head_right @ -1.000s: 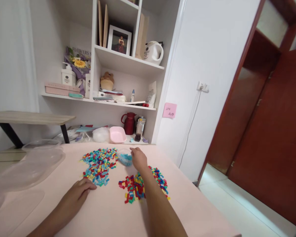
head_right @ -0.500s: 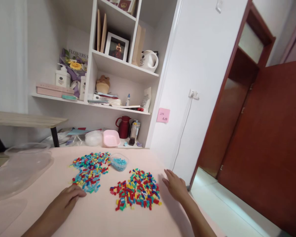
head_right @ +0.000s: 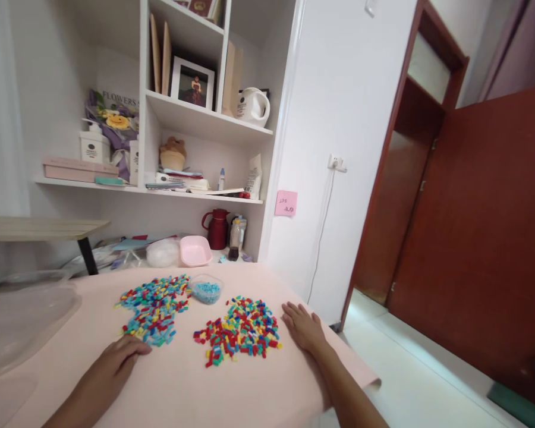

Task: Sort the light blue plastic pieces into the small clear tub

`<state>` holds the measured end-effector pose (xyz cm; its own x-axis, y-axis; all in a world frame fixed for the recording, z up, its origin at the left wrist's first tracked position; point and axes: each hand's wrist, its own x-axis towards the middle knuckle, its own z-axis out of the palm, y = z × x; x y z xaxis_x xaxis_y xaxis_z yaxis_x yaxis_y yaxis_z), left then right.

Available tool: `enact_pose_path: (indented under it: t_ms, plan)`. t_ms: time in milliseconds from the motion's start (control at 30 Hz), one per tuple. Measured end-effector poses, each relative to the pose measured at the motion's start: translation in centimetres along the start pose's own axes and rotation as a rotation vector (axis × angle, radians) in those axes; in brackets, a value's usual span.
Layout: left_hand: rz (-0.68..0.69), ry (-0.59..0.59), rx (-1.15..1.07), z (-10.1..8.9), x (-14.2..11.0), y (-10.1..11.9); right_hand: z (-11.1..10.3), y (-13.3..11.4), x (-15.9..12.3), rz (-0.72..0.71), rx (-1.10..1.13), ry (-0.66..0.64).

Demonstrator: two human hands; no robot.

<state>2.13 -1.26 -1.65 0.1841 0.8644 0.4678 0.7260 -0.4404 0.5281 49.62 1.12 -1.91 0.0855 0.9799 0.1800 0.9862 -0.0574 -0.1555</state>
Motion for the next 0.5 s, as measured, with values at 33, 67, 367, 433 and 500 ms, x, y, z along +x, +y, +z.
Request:
enact_pose_path:
  t_ms: [33, 67, 367, 433, 500]
  plan:
    - [-0.004, -0.005, -0.002, -0.2, 0.0, 0.3, 0.1, 0.1, 0.1, -0.001, 0.006, 0.007]
    - [-0.004, -0.019, -0.007, -0.3, -0.1, 0.6, 0.3, 0.2, 0.2, -0.002, 0.016, 0.018]
    - [-0.055, -0.048, -0.038, -0.8, -0.4, 1.9, 0.6, 2.4, 1.1, 0.063, 0.447, 0.127]
    - [-0.046, -0.045, -0.042, -0.7, -0.5, 1.9, -0.4, 2.9, 1.3, 0.081, 0.624, 0.116]
    - [-0.042, -0.037, -0.037, -0.6, -0.6, 1.9, -2.0, 2.9, 2.0, 0.114, 0.728, 0.107]
